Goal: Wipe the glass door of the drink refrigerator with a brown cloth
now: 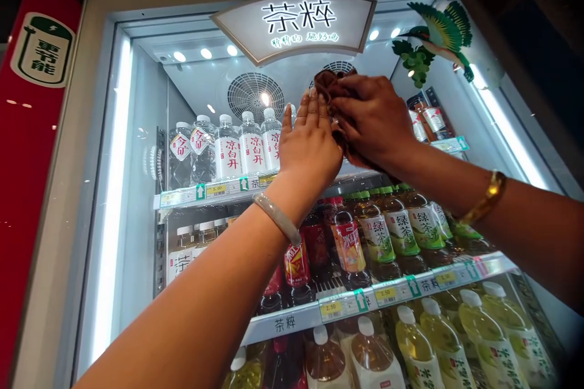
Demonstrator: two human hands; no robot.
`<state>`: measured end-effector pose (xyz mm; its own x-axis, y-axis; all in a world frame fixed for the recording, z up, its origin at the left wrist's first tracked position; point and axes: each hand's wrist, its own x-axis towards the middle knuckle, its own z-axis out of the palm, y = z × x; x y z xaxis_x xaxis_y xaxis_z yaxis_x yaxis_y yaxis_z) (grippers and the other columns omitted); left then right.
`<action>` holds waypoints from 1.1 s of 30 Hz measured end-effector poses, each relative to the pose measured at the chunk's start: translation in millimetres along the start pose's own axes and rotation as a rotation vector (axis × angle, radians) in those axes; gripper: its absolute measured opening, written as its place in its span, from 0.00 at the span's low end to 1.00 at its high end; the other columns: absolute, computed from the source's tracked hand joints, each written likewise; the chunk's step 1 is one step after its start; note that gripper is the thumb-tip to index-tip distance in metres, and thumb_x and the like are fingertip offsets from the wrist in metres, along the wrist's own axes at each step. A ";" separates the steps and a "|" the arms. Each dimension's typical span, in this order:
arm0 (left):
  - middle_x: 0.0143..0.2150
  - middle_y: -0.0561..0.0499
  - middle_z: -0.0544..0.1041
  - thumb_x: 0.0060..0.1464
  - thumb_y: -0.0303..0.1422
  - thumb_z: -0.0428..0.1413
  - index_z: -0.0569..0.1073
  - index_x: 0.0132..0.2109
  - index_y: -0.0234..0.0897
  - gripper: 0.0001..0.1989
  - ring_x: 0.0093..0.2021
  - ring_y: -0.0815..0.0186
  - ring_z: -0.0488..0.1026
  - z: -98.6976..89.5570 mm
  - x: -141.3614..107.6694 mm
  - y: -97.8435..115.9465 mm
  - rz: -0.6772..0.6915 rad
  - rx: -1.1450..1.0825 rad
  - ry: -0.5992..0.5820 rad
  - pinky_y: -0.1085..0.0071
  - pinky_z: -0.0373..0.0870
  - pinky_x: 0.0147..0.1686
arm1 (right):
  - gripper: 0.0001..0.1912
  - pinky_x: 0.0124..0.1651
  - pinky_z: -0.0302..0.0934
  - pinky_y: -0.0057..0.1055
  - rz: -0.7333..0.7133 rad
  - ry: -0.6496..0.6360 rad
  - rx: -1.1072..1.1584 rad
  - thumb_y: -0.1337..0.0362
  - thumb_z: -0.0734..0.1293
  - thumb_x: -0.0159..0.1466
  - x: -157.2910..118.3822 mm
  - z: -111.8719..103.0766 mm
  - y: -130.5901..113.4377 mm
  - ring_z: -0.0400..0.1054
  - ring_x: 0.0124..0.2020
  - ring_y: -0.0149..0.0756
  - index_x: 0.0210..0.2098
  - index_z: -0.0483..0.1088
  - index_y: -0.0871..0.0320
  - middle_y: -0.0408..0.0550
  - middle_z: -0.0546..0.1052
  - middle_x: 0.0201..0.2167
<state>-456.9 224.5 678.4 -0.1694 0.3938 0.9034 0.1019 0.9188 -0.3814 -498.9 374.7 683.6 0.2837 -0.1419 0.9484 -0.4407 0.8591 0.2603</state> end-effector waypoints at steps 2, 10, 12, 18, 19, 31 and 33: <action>0.80 0.38 0.49 0.69 0.34 0.41 0.51 0.77 0.26 0.33 0.81 0.54 0.42 -3.3 -9.4 -7.6 -0.016 0.010 0.002 0.50 0.34 0.79 | 0.17 0.67 0.63 0.50 -0.151 0.005 0.017 0.57 0.65 0.72 -19.8 -4.1 -5.1 0.65 0.65 0.54 0.55 0.79 0.52 0.48 0.73 0.66; 0.80 0.40 0.50 0.71 0.35 0.40 0.51 0.78 0.29 0.32 0.81 0.57 0.43 -7.9 -28.9 -26.0 -0.023 0.051 -0.001 0.51 0.33 0.79 | 0.17 0.59 0.67 0.50 0.013 0.067 0.003 0.59 0.68 0.69 -1.2 5.5 7.5 0.69 0.60 0.54 0.55 0.79 0.52 0.51 0.76 0.62; 0.80 0.40 0.51 0.70 0.34 0.41 0.52 0.77 0.30 0.32 0.81 0.56 0.43 -7.1 -29.1 -27.3 -0.018 0.059 0.022 0.49 0.33 0.79 | 0.17 0.59 0.66 0.51 0.056 0.060 -0.010 0.59 0.67 0.69 12.8 12.0 -15.2 0.68 0.60 0.56 0.55 0.79 0.52 0.50 0.76 0.63; 0.80 0.37 0.50 0.69 0.33 0.40 0.53 0.76 0.27 0.32 0.81 0.54 0.44 -13.0 -35.8 -44.3 -0.042 0.060 0.035 0.50 0.36 0.78 | 0.18 0.67 0.63 0.48 -0.177 -0.006 0.046 0.57 0.60 0.74 -21.3 5.5 -45.7 0.67 0.64 0.50 0.56 0.77 0.48 0.44 0.74 0.65; 0.80 0.38 0.51 0.69 0.33 0.41 0.53 0.77 0.28 0.32 0.81 0.55 0.44 -14.7 -37.3 -48.3 -0.048 0.053 0.034 0.51 0.36 0.78 | 0.18 0.67 0.63 0.48 -0.199 -0.014 0.056 0.57 0.60 0.74 -27.0 2.5 -39.9 0.67 0.64 0.49 0.55 0.78 0.48 0.44 0.74 0.65; 0.80 0.40 0.51 0.68 0.32 0.40 0.52 0.77 0.28 0.33 0.81 0.57 0.43 -27.7 -53.4 -78.0 -0.061 0.040 -0.006 0.56 0.38 0.78 | 0.17 0.67 0.63 0.54 -0.153 -0.063 0.079 0.58 0.61 0.73 -4.6 12.5 -83.8 0.65 0.65 0.54 0.55 0.78 0.49 0.45 0.72 0.67; 0.80 0.41 0.52 0.68 0.32 0.39 0.52 0.77 0.29 0.33 0.81 0.58 0.44 -30.4 -59.7 -87.2 -0.054 0.043 0.004 0.56 0.38 0.78 | 0.16 0.69 0.62 0.54 -0.195 -0.088 0.142 0.58 0.61 0.74 -16.9 8.4 -78.6 0.66 0.66 0.51 0.54 0.78 0.46 0.42 0.73 0.66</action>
<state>-425.9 120.0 663.7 -0.1697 0.3434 0.9237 0.0503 0.9391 -0.3399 -476.2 305.4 648.6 0.3030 -0.3458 0.8880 -0.5018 0.7343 0.4572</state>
